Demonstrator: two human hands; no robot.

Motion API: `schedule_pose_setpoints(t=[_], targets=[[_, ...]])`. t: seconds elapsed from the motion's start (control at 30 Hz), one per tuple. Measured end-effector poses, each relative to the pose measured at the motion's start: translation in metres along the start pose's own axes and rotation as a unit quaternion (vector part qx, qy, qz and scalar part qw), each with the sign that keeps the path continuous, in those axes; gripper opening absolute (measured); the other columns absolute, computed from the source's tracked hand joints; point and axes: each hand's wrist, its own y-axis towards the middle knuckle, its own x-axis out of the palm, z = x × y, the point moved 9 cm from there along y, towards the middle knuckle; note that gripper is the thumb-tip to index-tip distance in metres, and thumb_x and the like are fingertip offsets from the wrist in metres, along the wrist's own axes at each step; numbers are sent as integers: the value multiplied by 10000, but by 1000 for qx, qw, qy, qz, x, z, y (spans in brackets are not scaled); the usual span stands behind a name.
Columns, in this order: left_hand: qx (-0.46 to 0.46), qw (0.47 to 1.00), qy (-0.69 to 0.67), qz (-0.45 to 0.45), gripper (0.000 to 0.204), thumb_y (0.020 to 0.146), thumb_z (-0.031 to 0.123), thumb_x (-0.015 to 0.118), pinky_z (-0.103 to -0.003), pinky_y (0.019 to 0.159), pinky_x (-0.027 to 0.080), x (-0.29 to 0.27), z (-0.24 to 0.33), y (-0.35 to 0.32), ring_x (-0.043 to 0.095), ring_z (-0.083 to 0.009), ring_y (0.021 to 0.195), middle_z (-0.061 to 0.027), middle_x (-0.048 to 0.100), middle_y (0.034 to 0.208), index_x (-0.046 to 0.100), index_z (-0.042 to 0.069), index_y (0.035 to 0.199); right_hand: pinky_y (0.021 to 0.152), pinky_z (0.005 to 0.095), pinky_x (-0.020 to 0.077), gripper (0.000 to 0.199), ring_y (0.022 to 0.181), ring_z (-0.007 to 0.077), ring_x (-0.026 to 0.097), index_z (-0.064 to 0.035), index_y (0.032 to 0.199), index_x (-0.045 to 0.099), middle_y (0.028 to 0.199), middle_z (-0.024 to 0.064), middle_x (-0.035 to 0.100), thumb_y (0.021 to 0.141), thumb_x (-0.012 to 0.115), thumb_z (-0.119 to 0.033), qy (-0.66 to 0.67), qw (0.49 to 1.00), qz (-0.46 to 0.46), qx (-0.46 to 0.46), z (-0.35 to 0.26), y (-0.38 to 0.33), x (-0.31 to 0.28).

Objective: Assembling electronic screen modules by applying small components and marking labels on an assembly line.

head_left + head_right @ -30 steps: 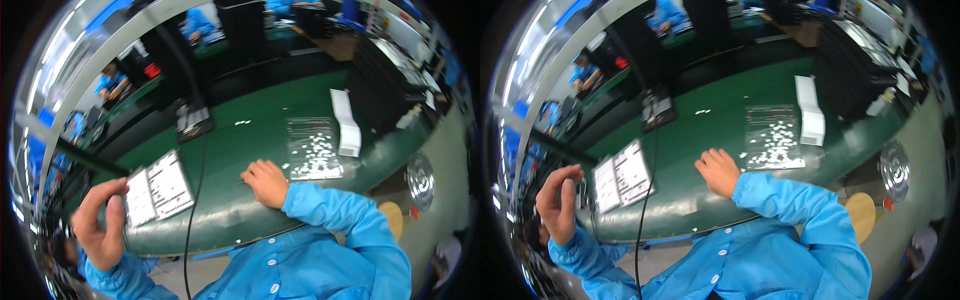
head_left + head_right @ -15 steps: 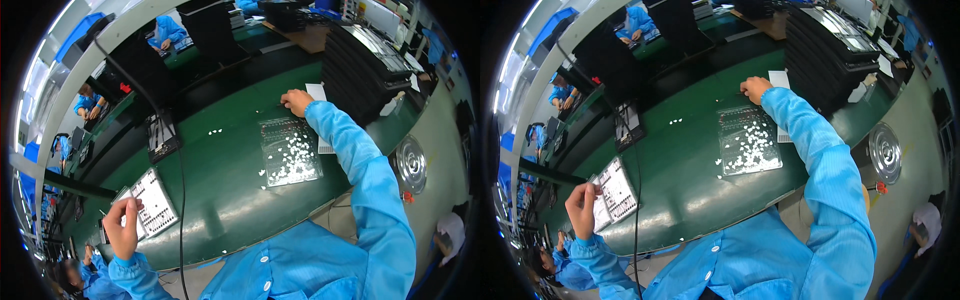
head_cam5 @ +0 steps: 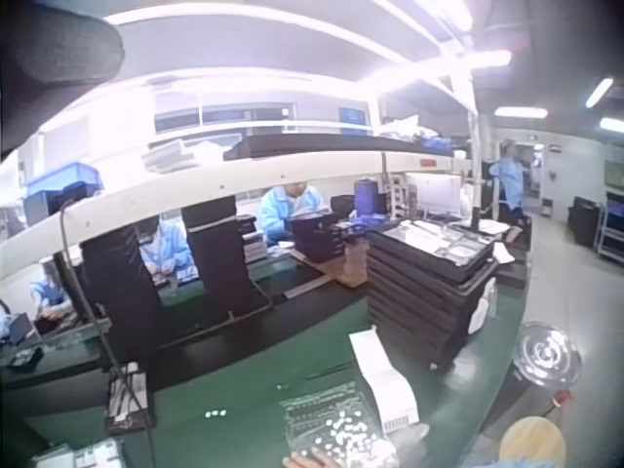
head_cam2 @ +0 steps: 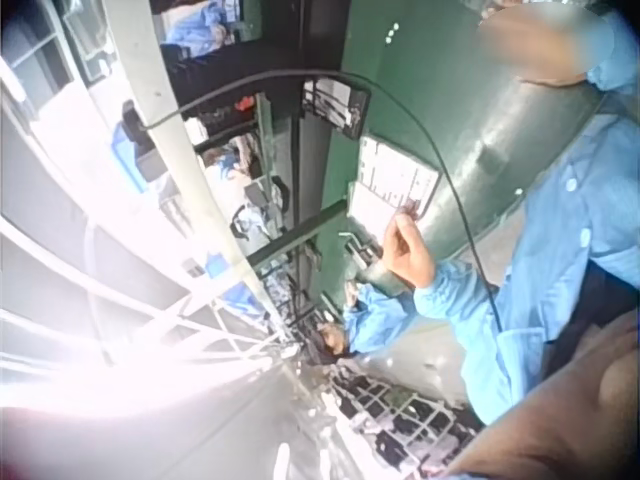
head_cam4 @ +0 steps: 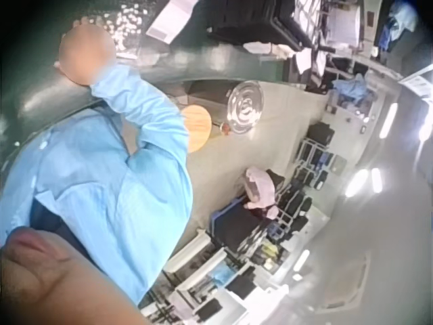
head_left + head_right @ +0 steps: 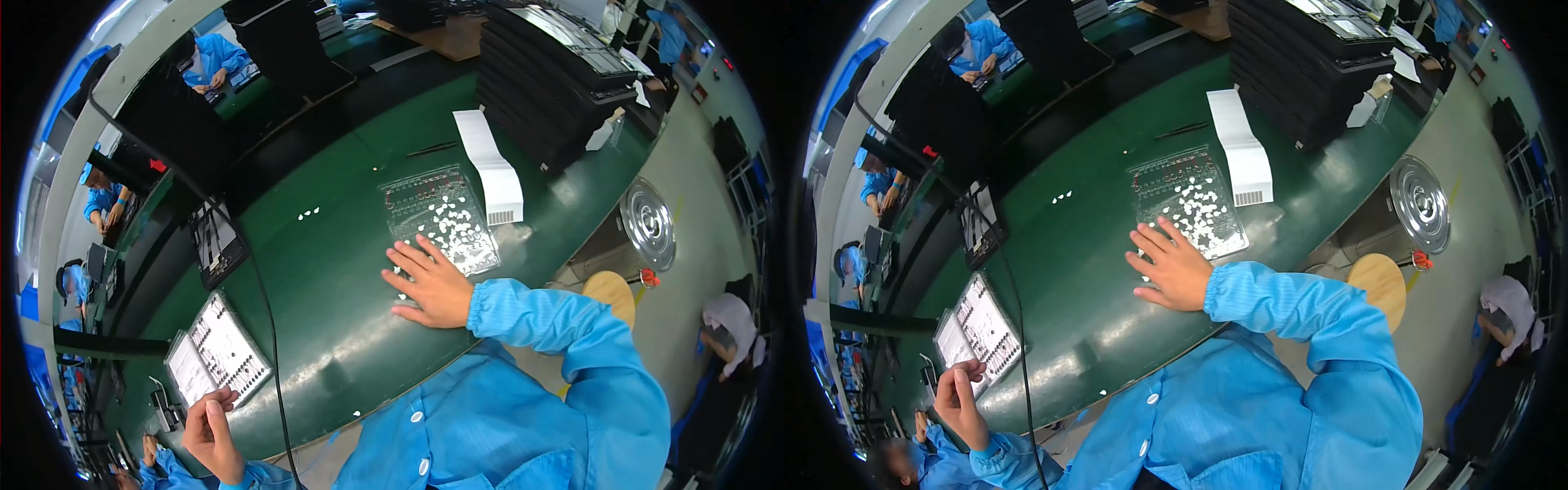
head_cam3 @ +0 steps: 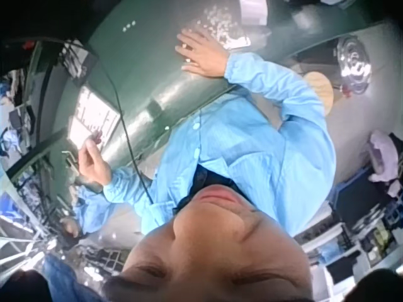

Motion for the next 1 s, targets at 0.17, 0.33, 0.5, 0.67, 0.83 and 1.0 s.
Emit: schedule_pose_setpoints(t=[0.17, 0.33, 0.5, 0.67, 0.83, 1.0], targets=[[38, 999, 15, 23, 234, 1025, 117, 549, -328, 824, 545, -32, 20, -8, 713, -245, 884, -183, 715, 1000, 658, -89, 1053, 1229, 560, 178, 486, 1434, 339, 385, 20, 1255, 629, 1431, 194, 534, 949, 621, -358, -47, 999, -12, 1, 9, -14, 1], [103, 987, 85, 86, 262, 1029, 135, 530, -325, 824, 520, -90, 63, -28, 676, -218, 873, -186, 707, 1004, 655, -94, 1052, 1225, 552, 193, 497, 1425, 348, 397, 30, 1264, 620, 1433, 209, 528, 931, 654, -338, -67, 997, -19, -11, 6, -32, -11], [155, 971, 124, 133, 280, 1034, 143, 520, -321, 825, 520, -120, 111, -10, 678, -212, 905, -179, 714, 971, 666, -96, 1049, 1186, 531, 282, 562, 1372, 404, 456, 39, 1341, 555, 1430, 242, 517, 899, 726, -263, 17, 999, -35, -19, 3, -14, -59], [68, 987, 142, -19, 334, 1018, 241, 592, -306, 763, 552, -80, 74, 115, 712, -191, 854, -137, 734, 951, 685, -75, 1073, 1059, 459, 445, 452, 1238, 417, 553, 31, 1280, 592, 1341, 247, 582, 905, 715, -189, 15, 997, -50, -55, 4, 70, -151], [-119, 978, 152, -79, 421, 971, 324, 636, -302, 651, 546, -49, -76, 245, 690, -182, 727, -117, 708, 823, 689, -93, 961, 984, 455, 503, 454, 1098, 412, 642, 69, 1200, 629, 1166, 267, 664, 941, 679, -301, 15, 980, -180, -88, 21, 232, -119], [-37, 996, 67, 49, 472, 967, 450, 598, -347, 576, 533, -24, -174, 436, 648, -216, 621, -125, 672, 761, 641, -4, 1089, 946, 342, 497, 475, 1078, 225, 651, -5, 1152, 680, 1118, 119, 708, 957, 661, -438, 194, 973, -93, 81, 98, 423, -57]])
